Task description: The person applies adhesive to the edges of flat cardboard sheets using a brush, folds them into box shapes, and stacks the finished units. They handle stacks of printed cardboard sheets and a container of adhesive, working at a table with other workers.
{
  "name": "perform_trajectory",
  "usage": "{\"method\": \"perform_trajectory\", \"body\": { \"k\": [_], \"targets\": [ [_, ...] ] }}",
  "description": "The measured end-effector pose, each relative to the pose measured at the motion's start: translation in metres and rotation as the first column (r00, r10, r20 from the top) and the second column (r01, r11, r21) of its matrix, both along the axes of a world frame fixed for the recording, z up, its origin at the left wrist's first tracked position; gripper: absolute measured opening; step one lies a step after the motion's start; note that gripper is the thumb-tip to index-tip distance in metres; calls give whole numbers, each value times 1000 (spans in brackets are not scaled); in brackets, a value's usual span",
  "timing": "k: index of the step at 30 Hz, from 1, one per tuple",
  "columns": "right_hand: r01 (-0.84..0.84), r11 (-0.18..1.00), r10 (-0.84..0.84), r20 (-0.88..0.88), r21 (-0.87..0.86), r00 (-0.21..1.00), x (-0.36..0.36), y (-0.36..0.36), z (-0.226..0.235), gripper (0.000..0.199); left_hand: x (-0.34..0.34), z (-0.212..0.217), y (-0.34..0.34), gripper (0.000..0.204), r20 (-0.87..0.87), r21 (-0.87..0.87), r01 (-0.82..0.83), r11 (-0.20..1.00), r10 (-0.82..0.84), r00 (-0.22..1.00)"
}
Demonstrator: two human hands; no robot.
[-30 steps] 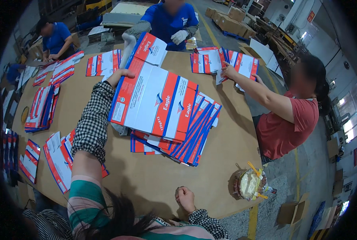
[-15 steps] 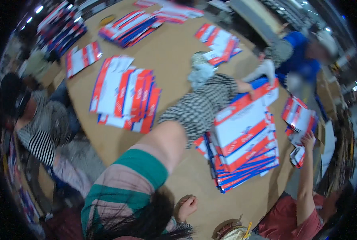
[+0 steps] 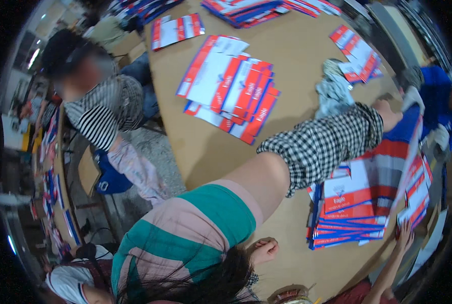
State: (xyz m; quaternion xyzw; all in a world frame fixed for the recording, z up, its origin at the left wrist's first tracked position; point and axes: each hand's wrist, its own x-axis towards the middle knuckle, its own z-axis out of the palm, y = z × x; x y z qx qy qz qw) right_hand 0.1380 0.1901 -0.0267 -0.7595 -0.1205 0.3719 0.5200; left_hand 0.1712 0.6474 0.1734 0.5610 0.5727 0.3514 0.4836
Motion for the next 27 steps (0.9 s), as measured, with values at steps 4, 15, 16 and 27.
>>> {"method": "perform_trajectory", "body": {
  "k": [4, 15, 16, 27],
  "targets": [
    [-58, 998, 58, -15, 6, 998, -3, -7, 1, 19, -50, -19, -10, 46, 56, 105, -110, 988, 105, 993],
    [5, 982, 15, -107, 190, 994, -7, -13, -11, 22, -106, -74, -52, 37, 55, 77, -102, 992, 98, 994],
    [-5, 992, 11, -52, 122, 999, -10, -10, -1, 22, -109, -72, -60, 38, 56, 51, -58, 997, 55, 997],
    [9, 992, -14, 44, 128, 999, -5, -15, -24, 24, -161, -109, -146, 45, -34, 35, 112, 993, -111, 993]
  ]
}}
